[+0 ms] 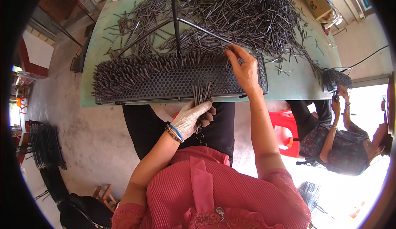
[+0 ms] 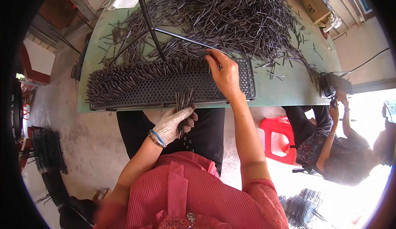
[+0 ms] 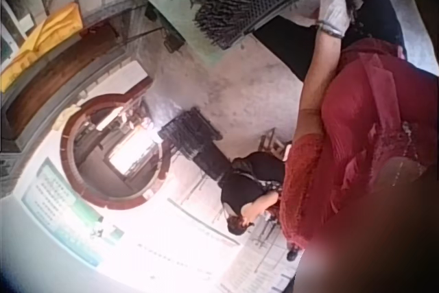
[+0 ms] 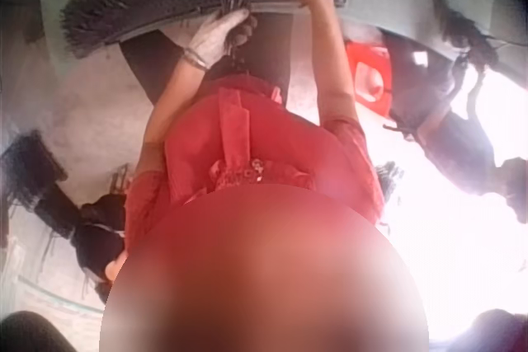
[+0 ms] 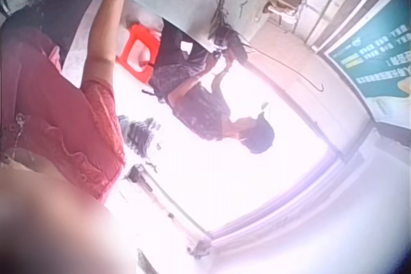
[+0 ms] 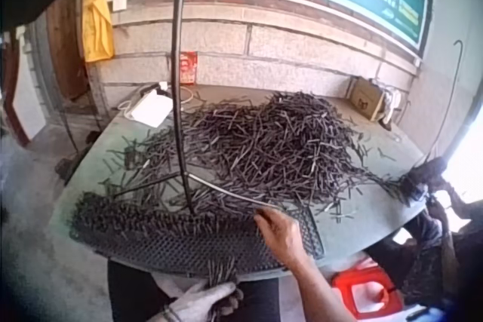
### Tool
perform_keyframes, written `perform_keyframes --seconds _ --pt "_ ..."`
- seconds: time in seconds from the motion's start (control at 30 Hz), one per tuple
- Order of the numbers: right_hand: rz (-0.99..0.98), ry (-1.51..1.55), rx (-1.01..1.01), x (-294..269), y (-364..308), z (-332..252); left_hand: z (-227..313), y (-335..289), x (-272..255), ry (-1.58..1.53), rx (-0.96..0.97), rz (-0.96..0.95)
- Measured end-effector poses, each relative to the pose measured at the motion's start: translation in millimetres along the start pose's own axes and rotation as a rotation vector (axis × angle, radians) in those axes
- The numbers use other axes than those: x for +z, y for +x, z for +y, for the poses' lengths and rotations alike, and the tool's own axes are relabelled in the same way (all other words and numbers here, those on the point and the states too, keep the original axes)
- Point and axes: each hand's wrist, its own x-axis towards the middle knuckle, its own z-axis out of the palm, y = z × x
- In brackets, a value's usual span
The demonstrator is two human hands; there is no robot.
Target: Organizing and inserting metal rods into a template grid on a workbench.
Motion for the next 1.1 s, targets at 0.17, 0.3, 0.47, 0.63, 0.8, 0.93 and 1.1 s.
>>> perform_keyframes --seconds 0.17,0.3,0.47,0.63,0.8,0.93,1.1 --pt "-0.086 -0.016 -0.137 2.3 0.0 3.0 0.3 0.2 -0.9 -0.015 -0.008 -0.009" --pt "-0.079 0.006 -0.171 1.0 -1.2 -2.4 -0.4 0.4 -2.2 -0.03 0.002 -0.022" --pt "-0.022 0.026 -0.156 0.5 -1.7 -6.2 -0.4 0.3 -3.9 -0.031 0.008 -0.029" --pt "0.074 0.029 -0.107 -3.7 -1.6 -6.9 4.0 -0.2 1.0 -0.099 0.016 -0.099" --pt "0.124 -0.09 -0.2 5.7 -6.2 7.7 1.1 1.7 -3.2 -0.041 0.019 -0.038" --pt "0.121 -0.154 -0.2 4.0 -6.9 4.9 2.5 -0.6 -0.6 -0.016 -0.002 -0.024" --pt "0.184 -0.185 -0.257 9.4 -8.8 14.2 0.7 0.6 -0.3 -0.028 -0.004 -0.007"
